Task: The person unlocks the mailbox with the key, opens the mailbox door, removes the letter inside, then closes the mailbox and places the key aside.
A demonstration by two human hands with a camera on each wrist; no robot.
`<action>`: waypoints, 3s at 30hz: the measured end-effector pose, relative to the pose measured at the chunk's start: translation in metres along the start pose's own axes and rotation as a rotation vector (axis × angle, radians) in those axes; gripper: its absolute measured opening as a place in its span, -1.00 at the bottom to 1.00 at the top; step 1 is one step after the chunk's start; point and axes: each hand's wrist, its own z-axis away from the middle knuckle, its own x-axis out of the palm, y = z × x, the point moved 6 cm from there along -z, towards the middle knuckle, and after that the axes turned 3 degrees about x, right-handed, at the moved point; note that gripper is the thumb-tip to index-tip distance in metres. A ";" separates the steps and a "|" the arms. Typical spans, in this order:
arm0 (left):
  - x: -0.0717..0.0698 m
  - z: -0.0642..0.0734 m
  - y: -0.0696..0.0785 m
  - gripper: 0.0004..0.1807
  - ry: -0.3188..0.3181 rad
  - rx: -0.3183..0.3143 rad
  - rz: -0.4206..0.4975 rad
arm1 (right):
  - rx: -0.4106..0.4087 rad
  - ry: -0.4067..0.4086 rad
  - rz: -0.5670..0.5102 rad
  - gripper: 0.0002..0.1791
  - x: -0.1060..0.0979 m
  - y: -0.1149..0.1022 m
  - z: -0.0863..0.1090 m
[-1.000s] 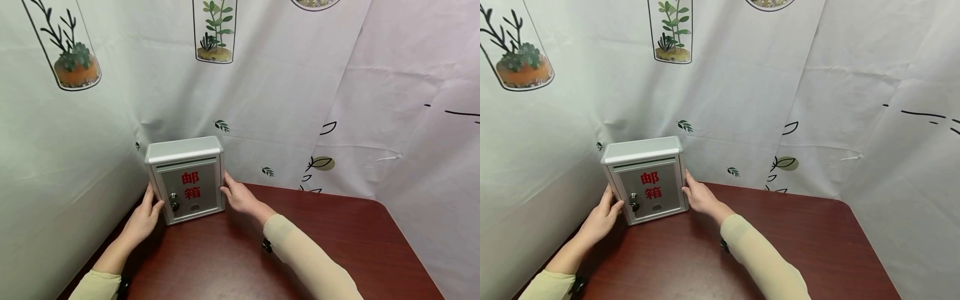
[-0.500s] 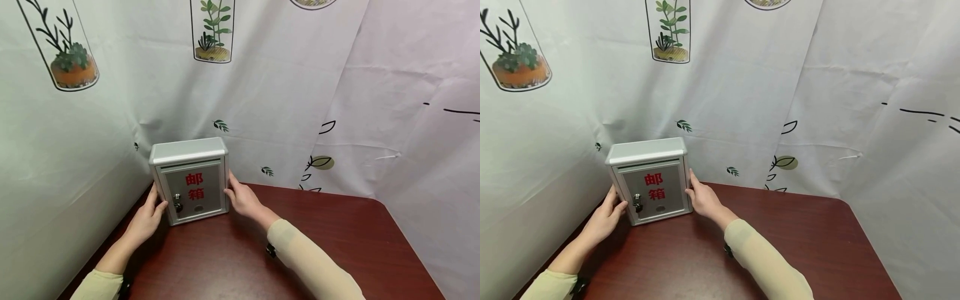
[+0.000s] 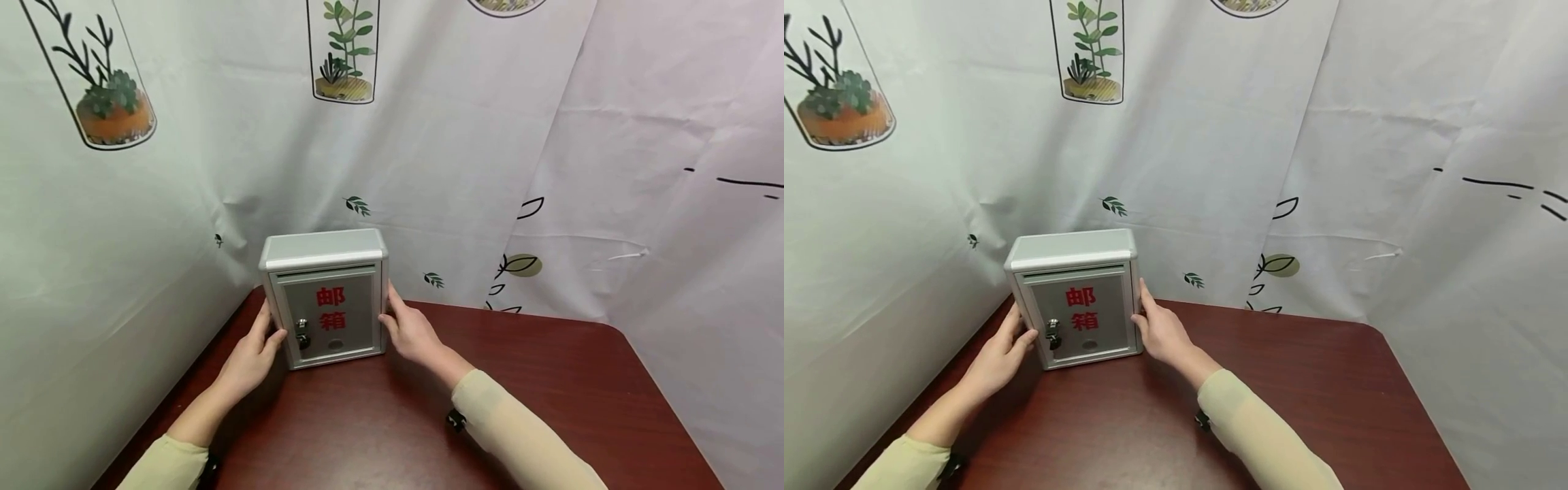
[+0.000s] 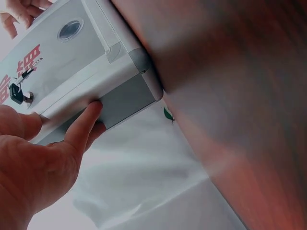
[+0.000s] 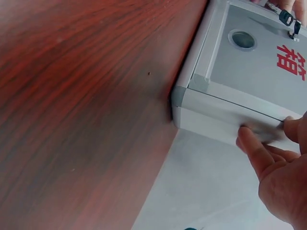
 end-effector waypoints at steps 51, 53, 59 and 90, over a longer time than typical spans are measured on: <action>0.086 -0.047 0.057 -0.14 -0.094 0.144 0.149 | 0.107 0.269 0.108 -0.15 -0.077 0.048 0.087; 0.089 -0.049 0.060 -0.13 -0.102 0.146 0.172 | 0.122 0.267 0.103 -0.14 -0.080 0.049 0.090; 0.097 -0.052 0.067 -0.13 -0.119 0.156 0.210 | 0.140 0.271 0.100 -0.17 -0.087 0.052 0.098; 0.122 -0.057 0.084 -0.12 -0.196 0.114 0.186 | 0.180 0.294 0.171 -0.14 -0.103 0.067 0.124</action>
